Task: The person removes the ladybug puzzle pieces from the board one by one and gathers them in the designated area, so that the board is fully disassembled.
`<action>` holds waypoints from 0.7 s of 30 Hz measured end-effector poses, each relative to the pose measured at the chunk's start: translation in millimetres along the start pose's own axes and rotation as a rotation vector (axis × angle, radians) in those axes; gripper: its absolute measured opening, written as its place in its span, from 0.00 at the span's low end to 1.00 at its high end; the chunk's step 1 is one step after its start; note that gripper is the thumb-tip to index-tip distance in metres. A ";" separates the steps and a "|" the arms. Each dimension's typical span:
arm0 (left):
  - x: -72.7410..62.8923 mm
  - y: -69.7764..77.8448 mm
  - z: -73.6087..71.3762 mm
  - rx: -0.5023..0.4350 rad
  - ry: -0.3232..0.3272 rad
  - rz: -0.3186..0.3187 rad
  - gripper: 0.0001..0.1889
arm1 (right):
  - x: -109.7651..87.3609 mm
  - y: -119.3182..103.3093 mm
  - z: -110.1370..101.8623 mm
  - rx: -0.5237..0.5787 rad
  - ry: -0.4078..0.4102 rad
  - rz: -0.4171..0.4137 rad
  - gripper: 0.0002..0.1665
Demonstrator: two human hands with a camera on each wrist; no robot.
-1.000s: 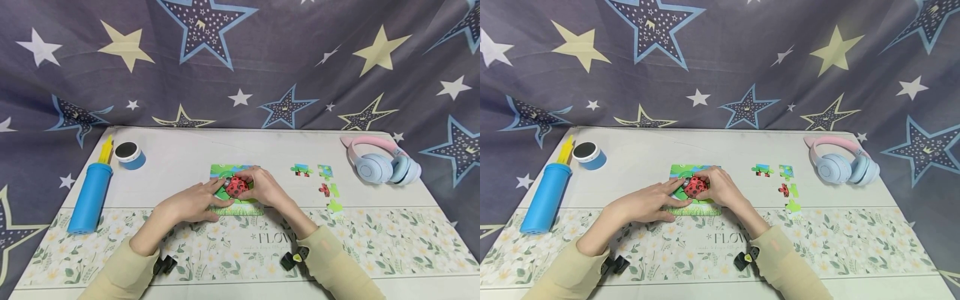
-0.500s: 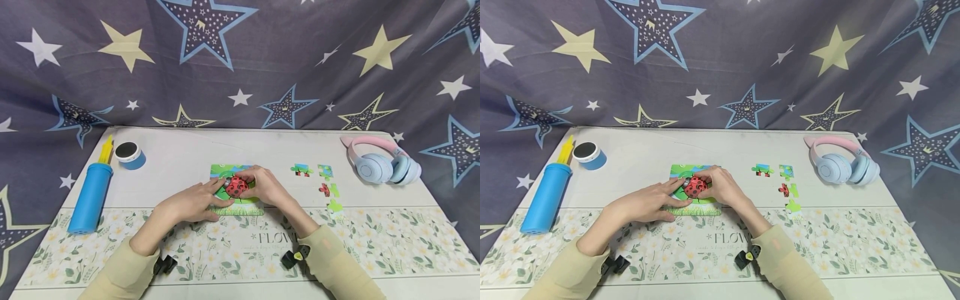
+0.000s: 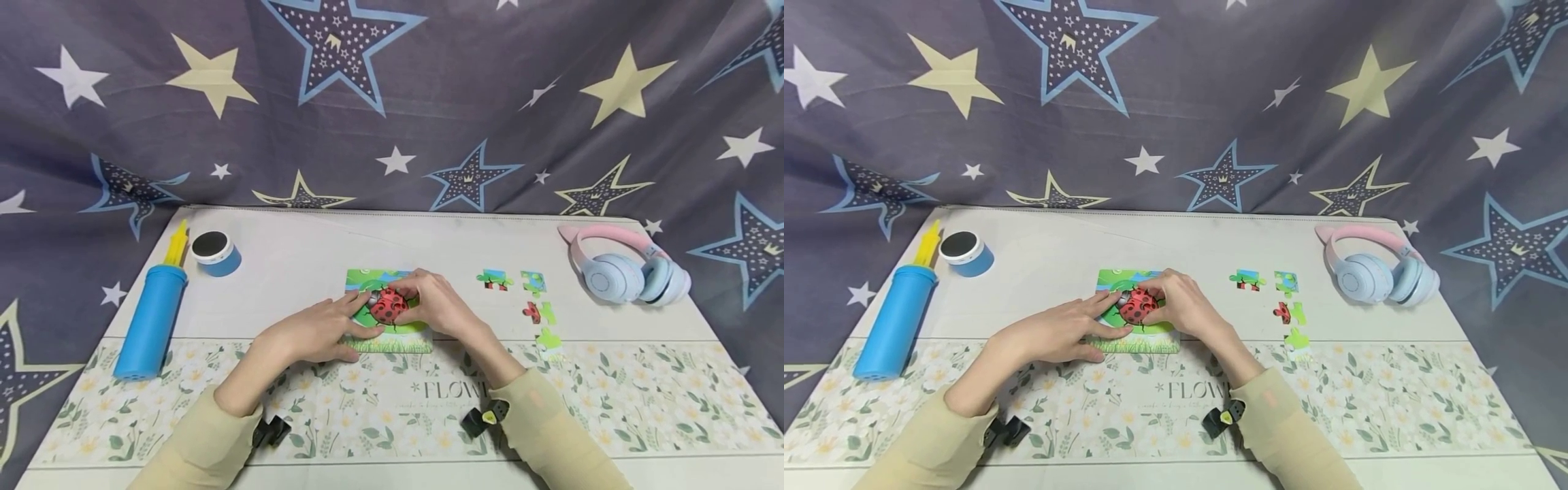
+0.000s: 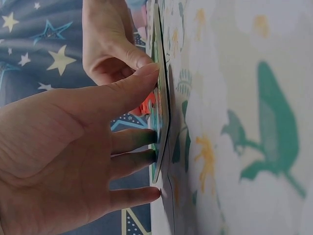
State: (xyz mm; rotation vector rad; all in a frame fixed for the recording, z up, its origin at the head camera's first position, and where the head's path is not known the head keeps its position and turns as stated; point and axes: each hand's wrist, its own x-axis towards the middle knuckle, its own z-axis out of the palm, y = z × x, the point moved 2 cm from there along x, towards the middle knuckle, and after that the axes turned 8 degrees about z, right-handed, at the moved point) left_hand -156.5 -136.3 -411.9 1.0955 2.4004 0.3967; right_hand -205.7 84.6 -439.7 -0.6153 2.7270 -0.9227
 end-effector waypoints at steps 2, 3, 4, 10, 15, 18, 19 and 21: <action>0.3 0.5 -0.2 0.001 0.001 0.000 0.29 | -0.2 0.2 -1.4 -0.016 -0.001 -0.023 0.36; 0.5 0.8 -0.4 0.003 0.002 0.003 0.29 | -0.3 0.1 -2.3 -0.028 0.000 -0.034 0.35; 0.6 0.8 -0.5 0.004 0.001 0.001 0.29 | -0.3 0.1 -3.0 -0.041 0.001 -0.045 0.35; -0.5 1.3 -0.9 0.003 -0.002 -0.009 0.29 | 1.5 0.6 -6.3 -0.111 0.006 -0.082 0.34; -0.9 -0.1 -0.3 0.004 -0.005 -0.005 0.29 | -0.2 9.0 -15.5 -0.085 0.022 -0.092 0.34; -0.5 -0.6 -0.2 0.004 -0.003 0.003 0.29 | -6.0 19.9 -26.1 -0.035 0.038 -0.066 0.36; -0.3 -0.7 -0.1 0.002 -0.002 0.005 0.29 | -8.8 24.3 -30.6 -0.017 0.043 -0.055 0.37; -0.4 -0.8 -0.1 0.000 0.000 0.007 0.29 | -15.5 34.2 -40.0 0.006 0.057 -0.039 0.38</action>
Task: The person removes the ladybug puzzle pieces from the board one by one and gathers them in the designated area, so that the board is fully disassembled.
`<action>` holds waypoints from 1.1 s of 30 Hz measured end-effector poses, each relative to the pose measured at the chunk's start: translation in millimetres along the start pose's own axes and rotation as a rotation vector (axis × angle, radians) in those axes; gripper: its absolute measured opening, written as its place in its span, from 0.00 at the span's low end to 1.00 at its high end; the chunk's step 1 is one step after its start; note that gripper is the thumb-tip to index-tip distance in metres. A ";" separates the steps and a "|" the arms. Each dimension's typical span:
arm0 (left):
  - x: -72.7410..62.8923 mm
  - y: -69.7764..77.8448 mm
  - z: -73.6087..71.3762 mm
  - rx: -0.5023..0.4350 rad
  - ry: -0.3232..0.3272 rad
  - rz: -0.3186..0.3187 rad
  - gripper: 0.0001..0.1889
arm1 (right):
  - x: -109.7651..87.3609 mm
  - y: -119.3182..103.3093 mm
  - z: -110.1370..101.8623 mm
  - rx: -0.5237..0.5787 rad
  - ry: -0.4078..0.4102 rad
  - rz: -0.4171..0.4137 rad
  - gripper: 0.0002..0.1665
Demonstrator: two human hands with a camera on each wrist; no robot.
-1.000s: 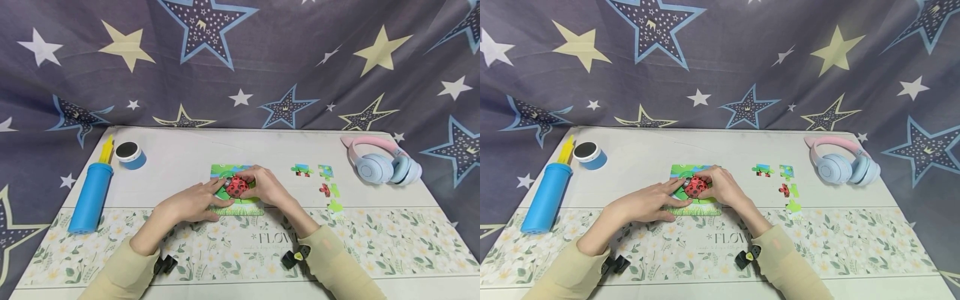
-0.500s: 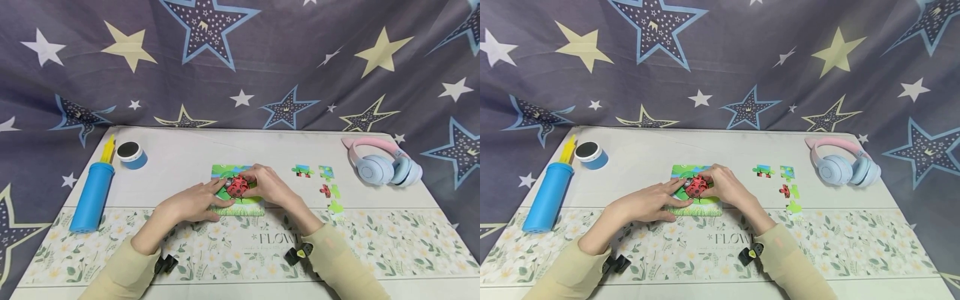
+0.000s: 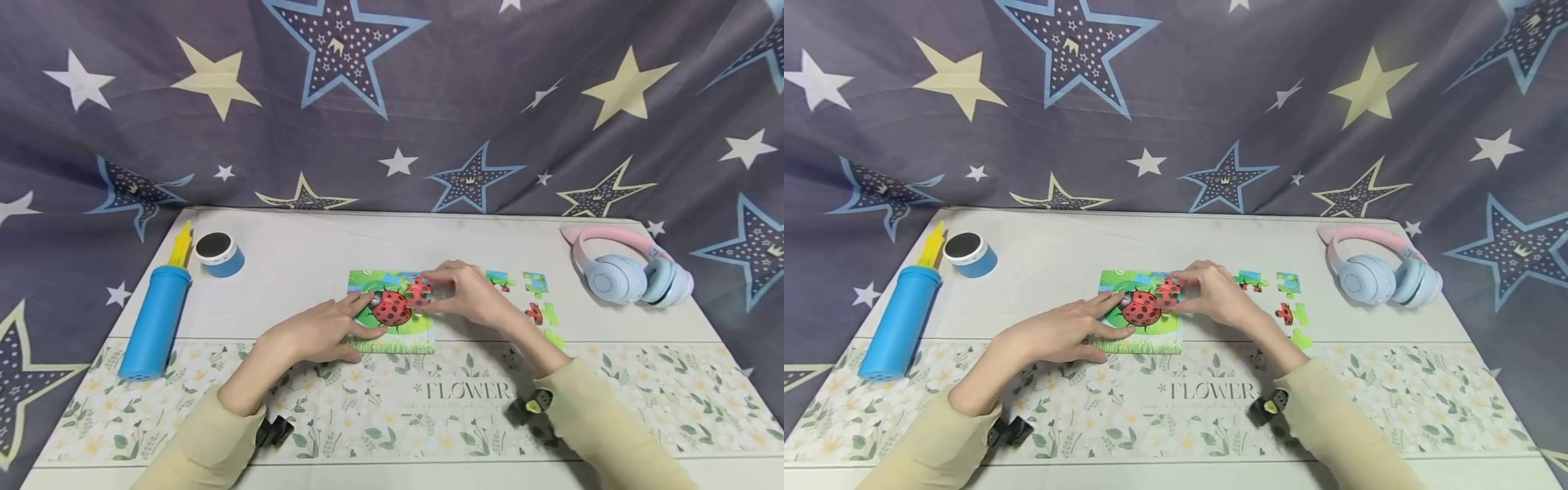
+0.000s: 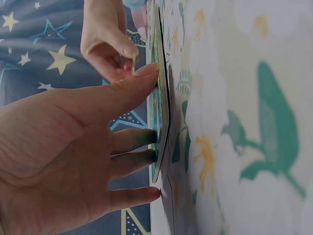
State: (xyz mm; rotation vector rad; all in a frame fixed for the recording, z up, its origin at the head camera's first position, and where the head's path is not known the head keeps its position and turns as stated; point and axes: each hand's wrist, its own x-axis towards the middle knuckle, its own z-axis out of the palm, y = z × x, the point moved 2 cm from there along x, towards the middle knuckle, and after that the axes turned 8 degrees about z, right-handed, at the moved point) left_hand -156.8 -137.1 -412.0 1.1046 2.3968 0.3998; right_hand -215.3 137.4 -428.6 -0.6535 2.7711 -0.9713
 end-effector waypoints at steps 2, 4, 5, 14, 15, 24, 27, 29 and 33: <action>0.2 0.3 0.2 -0.005 0.004 0.001 0.29 | -7.6 11.5 -10.2 0.010 0.019 0.011 0.38; 0.1 0.7 0.3 -0.007 0.005 0.002 0.29 | -15.8 22.5 -20.4 0.003 0.037 0.006 0.38; -0.1 1.0 0.2 -0.007 0.006 0.003 0.29 | -20.1 28.1 -25.1 -0.004 0.045 0.007 0.38; 0.5 -0.7 0.8 -0.004 0.007 0.009 0.29 | -58.3 74.3 -56.7 -0.070 0.094 0.017 0.37; 0.4 -0.7 0.8 -0.004 0.007 0.008 0.29 | -61.8 78.4 -59.0 -0.082 0.097 0.020 0.37; -1.5 -0.8 0.3 -0.007 0.015 0.012 0.29 | -76.8 97.4 -65.6 -0.142 0.115 0.034 0.36; -1.8 -0.8 0.3 -0.006 0.015 0.013 0.29 | -78.1 99.8 -64.6 -0.163 0.118 0.018 0.35; -1.5 -0.6 0.2 -0.004 0.017 0.017 0.29 | -78.6 100.7 -64.2 -0.174 0.114 0.015 0.35; 0.4 -0.8 1.2 0.001 0.019 0.024 0.29 | -79.4 101.8 -64.3 -0.187 0.109 0.014 0.34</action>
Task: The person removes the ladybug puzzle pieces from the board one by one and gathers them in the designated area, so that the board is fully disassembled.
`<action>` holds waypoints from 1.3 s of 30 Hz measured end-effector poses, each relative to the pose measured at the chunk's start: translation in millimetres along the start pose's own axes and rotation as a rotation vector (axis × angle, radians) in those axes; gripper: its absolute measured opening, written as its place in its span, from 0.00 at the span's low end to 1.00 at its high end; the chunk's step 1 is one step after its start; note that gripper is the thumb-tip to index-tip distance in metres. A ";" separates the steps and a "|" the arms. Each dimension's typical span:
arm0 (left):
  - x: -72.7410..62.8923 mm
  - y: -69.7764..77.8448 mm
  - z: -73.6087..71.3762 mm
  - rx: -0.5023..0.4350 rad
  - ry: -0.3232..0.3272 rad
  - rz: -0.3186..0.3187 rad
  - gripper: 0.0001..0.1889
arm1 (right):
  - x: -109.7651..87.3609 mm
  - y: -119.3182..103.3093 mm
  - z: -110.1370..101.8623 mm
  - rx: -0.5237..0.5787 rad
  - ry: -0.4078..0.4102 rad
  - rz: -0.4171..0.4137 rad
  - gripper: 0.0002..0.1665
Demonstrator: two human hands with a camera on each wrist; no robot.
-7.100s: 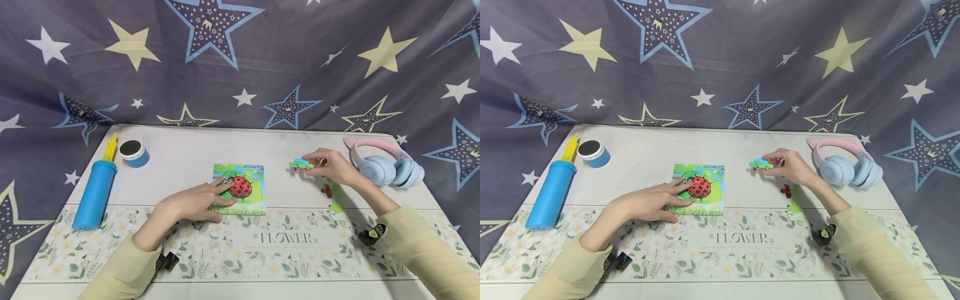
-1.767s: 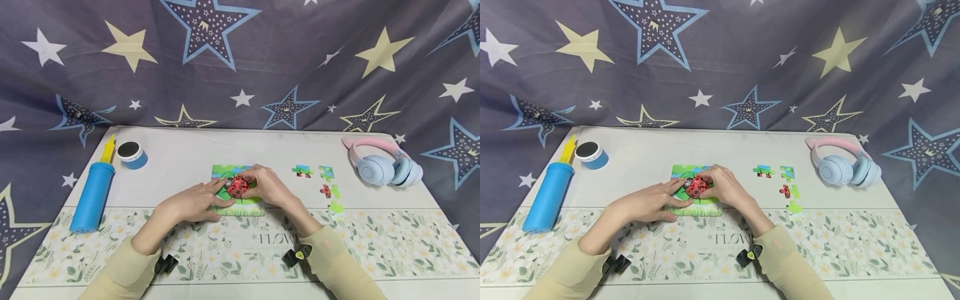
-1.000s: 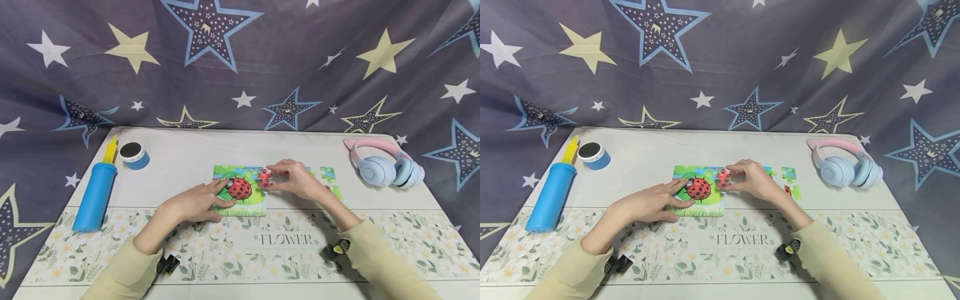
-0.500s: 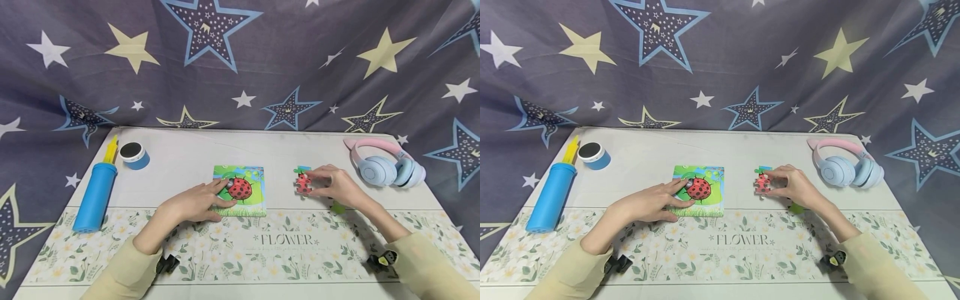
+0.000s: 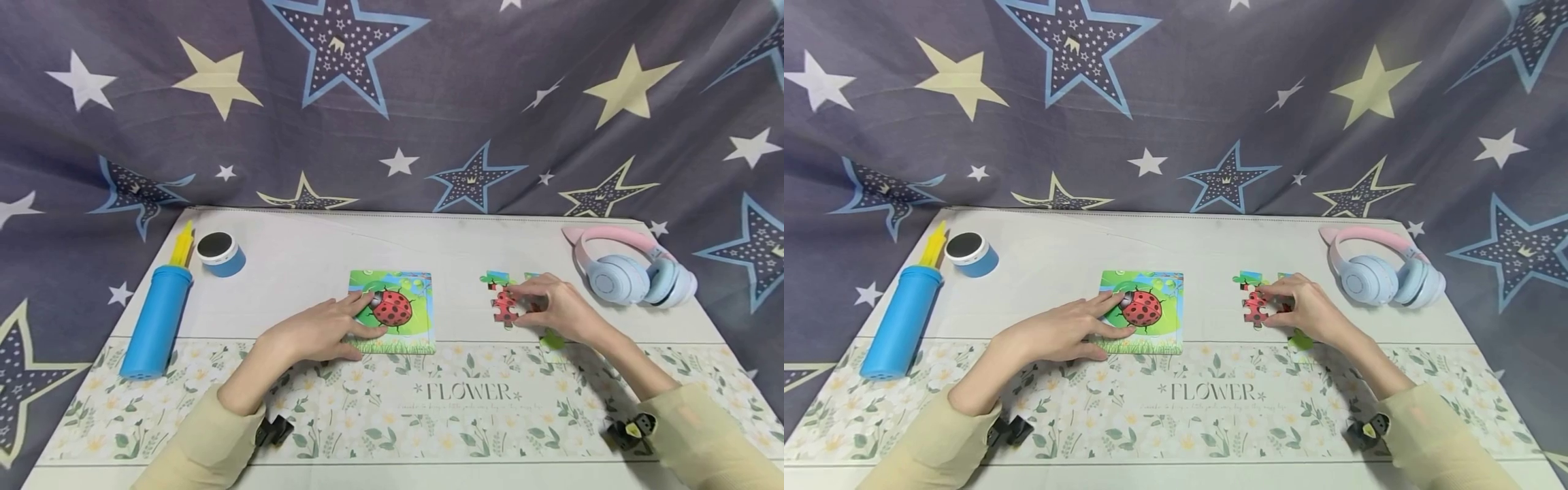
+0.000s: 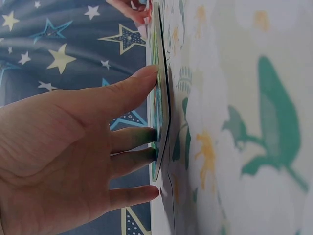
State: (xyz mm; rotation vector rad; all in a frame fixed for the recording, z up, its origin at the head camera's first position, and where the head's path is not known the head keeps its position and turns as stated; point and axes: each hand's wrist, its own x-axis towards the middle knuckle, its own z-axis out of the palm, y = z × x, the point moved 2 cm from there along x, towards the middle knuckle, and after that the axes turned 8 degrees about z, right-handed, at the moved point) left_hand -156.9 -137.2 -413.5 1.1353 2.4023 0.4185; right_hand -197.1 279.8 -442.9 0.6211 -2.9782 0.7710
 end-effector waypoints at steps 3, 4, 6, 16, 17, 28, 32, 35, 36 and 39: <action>1.5 0.4 0.5 0.005 0.001 0.004 0.28 | -0.6 1.4 -0.1 -0.007 0.001 -0.006 0.34; 1.9 0.5 0.6 0.005 0.001 0.002 0.28 | -0.7 1.9 -0.1 -0.009 0.003 -0.011 0.34; 2.5 1.0 0.7 0.010 0.003 0.005 0.28 | -1.1 2.8 -0.5 -0.009 0.004 -0.020 0.35; 4.9 2.6 -1.3 0.028 0.009 0.011 0.27 | 1.3 1.1 -8.8 0.060 0.060 -0.023 0.31; 5.1 2.5 -1.9 0.032 0.014 0.012 0.27 | 2.5 -1.2 -9.5 0.080 0.070 -0.017 0.30; 2.5 -3.7 -5.3 0.091 0.062 -0.119 0.37 | 30.9 -54.9 -2.4 0.297 0.195 0.081 0.24; 1.3 -6.0 -3.9 0.087 0.058 -0.168 0.39 | 42.6 -80.6 7.1 0.341 0.192 0.054 0.24; 1.4 -7.0 -2.3 0.072 0.066 -0.176 0.39 | 49.2 -98.9 17.2 0.381 0.155 0.036 0.24; 1.6 -7.3 -1.8 0.066 0.069 -0.176 0.38 | 50.8 -104.8 21.0 0.393 0.134 0.033 0.24; 2.6 -7.8 -0.6 0.054 0.081 -0.183 0.39 | 53.8 -120.0 33.4 0.420 0.057 0.027 0.25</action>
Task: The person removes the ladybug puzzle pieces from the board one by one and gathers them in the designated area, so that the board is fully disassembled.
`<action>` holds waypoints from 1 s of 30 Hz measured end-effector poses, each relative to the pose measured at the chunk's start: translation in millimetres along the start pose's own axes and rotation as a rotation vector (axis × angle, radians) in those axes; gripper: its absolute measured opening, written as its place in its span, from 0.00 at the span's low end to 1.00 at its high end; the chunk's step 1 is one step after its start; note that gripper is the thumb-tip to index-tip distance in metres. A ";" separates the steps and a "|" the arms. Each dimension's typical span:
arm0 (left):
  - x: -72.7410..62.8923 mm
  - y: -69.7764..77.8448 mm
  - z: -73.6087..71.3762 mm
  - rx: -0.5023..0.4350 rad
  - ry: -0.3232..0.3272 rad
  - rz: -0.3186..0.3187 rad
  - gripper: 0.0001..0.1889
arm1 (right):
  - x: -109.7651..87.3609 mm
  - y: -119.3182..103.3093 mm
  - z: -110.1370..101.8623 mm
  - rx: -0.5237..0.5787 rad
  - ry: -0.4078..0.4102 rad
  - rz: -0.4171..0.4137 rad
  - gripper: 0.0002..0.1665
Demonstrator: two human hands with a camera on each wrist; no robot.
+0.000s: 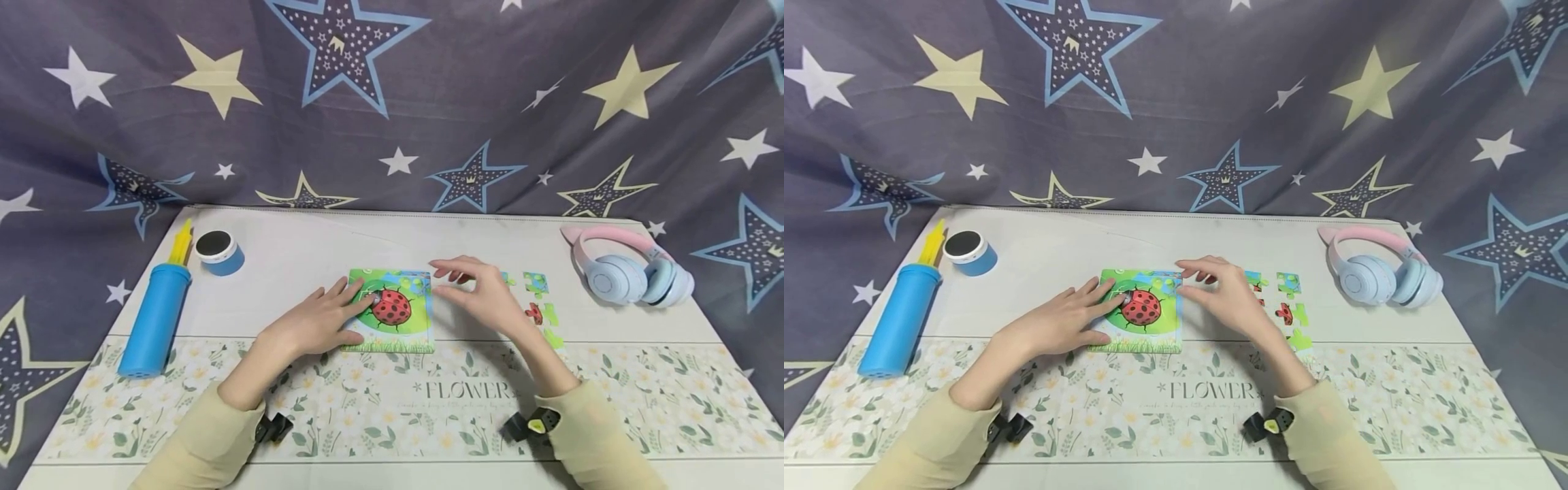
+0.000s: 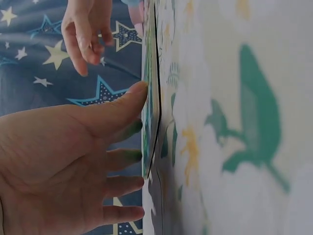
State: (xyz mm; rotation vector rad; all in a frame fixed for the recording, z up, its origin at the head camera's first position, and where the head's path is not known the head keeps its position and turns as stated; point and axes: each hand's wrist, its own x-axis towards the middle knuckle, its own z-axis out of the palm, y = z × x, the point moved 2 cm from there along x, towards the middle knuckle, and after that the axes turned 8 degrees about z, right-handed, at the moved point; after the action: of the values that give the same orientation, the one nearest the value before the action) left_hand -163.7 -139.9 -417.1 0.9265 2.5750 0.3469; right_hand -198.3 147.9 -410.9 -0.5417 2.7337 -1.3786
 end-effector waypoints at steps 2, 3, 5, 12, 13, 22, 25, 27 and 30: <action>0.5 -0.1 0.4 0.001 0.000 -0.009 0.39 | 0.3 -5.7 11.6 0.009 -0.065 0.009 0.27; 0.8 0.0 0.5 0.003 -0.005 -0.017 0.39 | 0.1 -8.0 17.1 0.011 -0.097 0.011 0.28; 1.3 0.7 0.5 0.005 -0.018 -0.034 0.39 | 0.0 -11.0 27.0 -0.001 -0.155 0.002 0.30; 2.5 2.2 0.7 0.021 -0.044 -0.064 0.38 | -3.5 -13.6 51.4 -0.092 -0.312 0.007 0.39; 2.4 2.0 0.6 0.024 -0.043 -0.065 0.38 | -3.8 -14.2 53.9 -0.111 -0.322 0.004 0.40; 1.9 4.9 -1.3 0.040 -0.045 -0.093 0.37 | -9.2 -20.3 65.4 -0.277 -0.329 -0.052 0.42; 1.8 5.4 -1.0 0.047 -0.046 -0.097 0.37 | -10.2 -21.1 67.0 -0.297 -0.323 -0.064 0.41; 1.9 5.5 -0.8 0.052 -0.048 -0.095 0.37 | -10.4 -21.0 68.0 -0.302 -0.319 -0.059 0.41; 1.8 4.8 -0.6 0.059 -0.051 -0.091 0.37 | -10.4 -20.6 69.2 -0.303 -0.319 -0.041 0.39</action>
State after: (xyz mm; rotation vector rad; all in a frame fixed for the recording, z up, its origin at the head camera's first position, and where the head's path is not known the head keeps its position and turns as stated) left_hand -162.5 -135.3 -415.3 0.8244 2.5824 0.2199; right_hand -169.9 86.5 -438.0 -0.7610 2.6838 -0.7992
